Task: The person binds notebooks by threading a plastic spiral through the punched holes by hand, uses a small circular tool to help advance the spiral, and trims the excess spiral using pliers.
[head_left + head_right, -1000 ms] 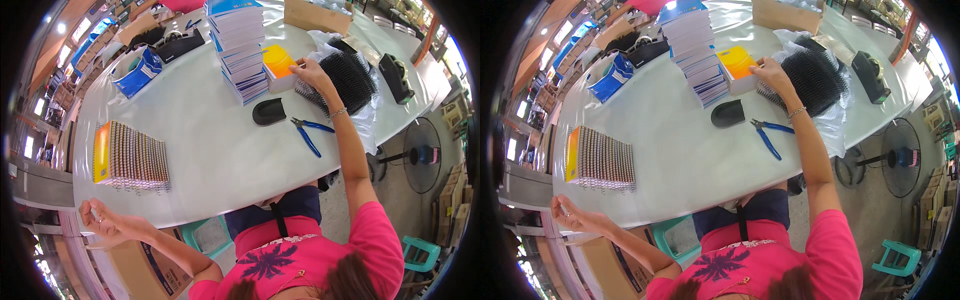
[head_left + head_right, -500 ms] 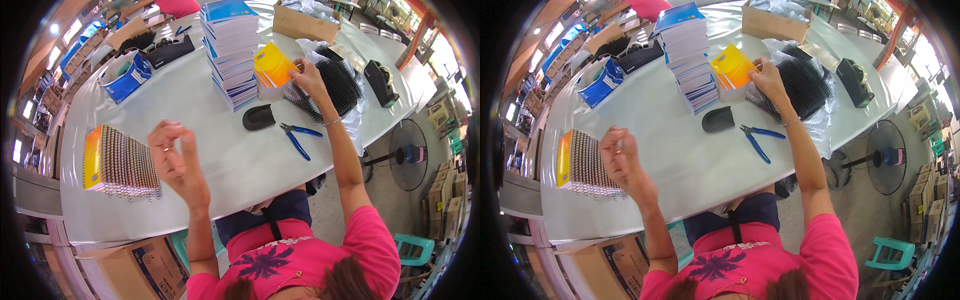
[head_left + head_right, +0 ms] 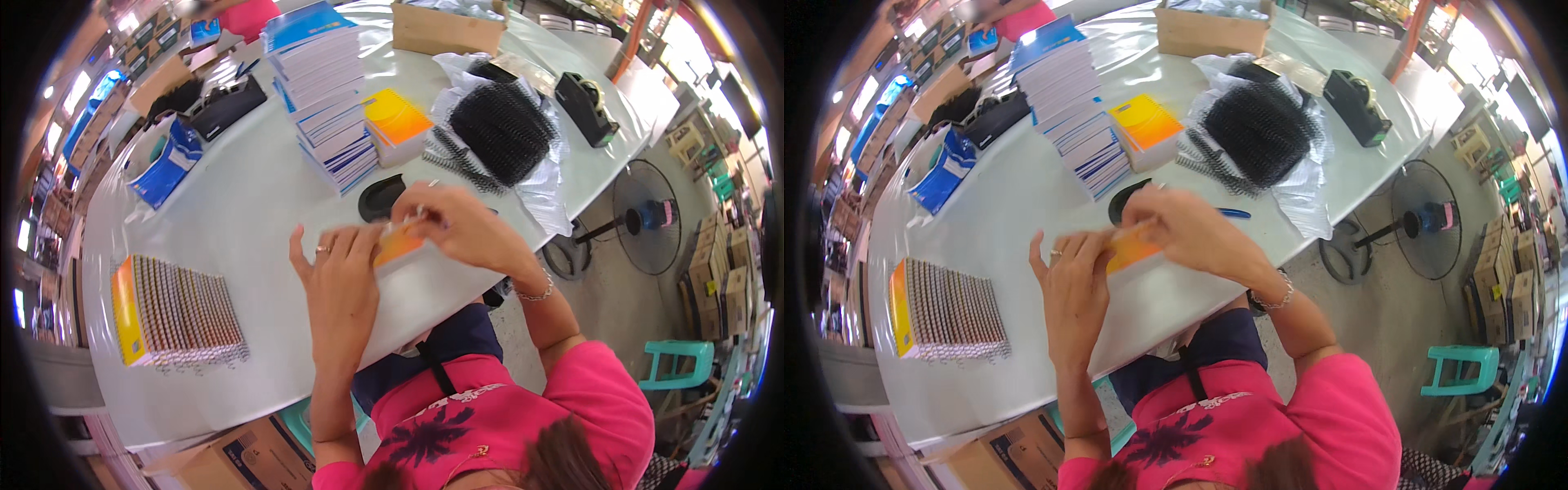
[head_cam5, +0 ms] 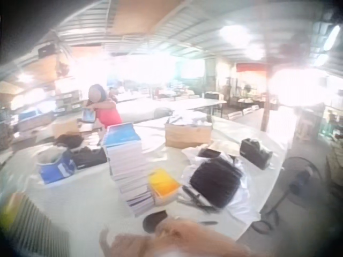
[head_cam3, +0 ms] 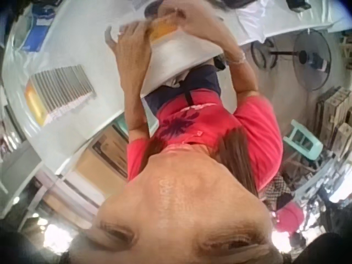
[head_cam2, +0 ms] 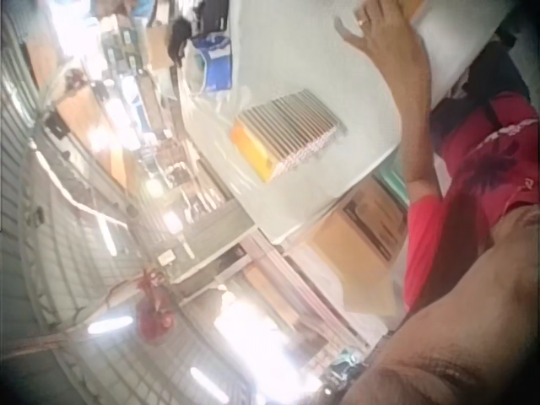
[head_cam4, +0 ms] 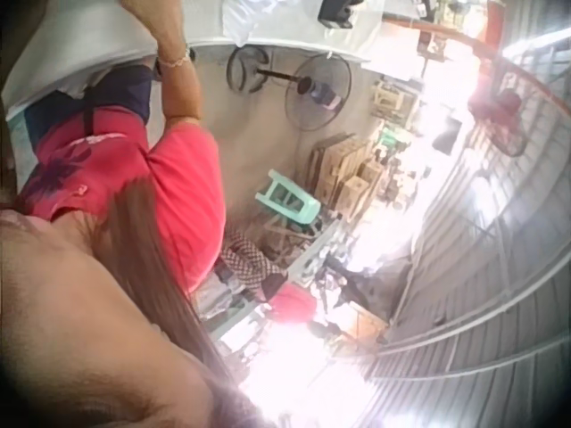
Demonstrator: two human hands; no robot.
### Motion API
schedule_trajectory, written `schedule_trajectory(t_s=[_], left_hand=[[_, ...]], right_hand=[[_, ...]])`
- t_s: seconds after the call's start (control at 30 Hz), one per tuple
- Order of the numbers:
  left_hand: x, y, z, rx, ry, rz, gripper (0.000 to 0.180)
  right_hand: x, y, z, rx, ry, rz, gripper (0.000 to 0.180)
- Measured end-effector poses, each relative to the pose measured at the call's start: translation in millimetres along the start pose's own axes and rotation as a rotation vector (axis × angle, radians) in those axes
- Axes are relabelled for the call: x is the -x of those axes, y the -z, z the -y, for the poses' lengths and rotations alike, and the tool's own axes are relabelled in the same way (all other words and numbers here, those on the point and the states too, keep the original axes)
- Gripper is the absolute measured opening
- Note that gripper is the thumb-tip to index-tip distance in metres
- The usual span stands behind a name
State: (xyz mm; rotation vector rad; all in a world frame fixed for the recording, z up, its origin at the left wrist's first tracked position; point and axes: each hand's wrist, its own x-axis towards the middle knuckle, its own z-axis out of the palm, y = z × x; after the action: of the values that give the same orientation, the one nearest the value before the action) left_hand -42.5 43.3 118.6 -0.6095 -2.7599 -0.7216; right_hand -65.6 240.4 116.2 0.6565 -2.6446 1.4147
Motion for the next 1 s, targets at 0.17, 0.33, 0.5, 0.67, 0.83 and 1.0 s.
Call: schedule_trajectory(t_s=[0.17,0.33,0.5,0.67,0.83,1.0], left_hand=[[26,-3,28,-0.017,0.063,0.099,0.02],[41,-7,40,-0.106,0.152,0.098,0.028],[53,-26,45,-0.229,0.102,0.041,0.02],[53,-39,40,-0.124,0.126,-0.094,0.034],[45,-58,41,-0.048,0.132,-0.314,0.048],[40,-68,43,-0.091,0.129,-0.408,0.044]], right_hand=[[0,44,-51,0.06,-0.083,-0.244,0.025],[17,118,-107,0.695,-0.269,-0.733,0.017],[22,101,-130,0.688,-0.303,-0.672,0.017],[23,98,-135,0.603,-0.358,-0.712,0.015],[21,97,-134,0.671,-0.37,-0.741,0.012],[20,96,-146,0.881,-0.418,-0.783,0.01]])
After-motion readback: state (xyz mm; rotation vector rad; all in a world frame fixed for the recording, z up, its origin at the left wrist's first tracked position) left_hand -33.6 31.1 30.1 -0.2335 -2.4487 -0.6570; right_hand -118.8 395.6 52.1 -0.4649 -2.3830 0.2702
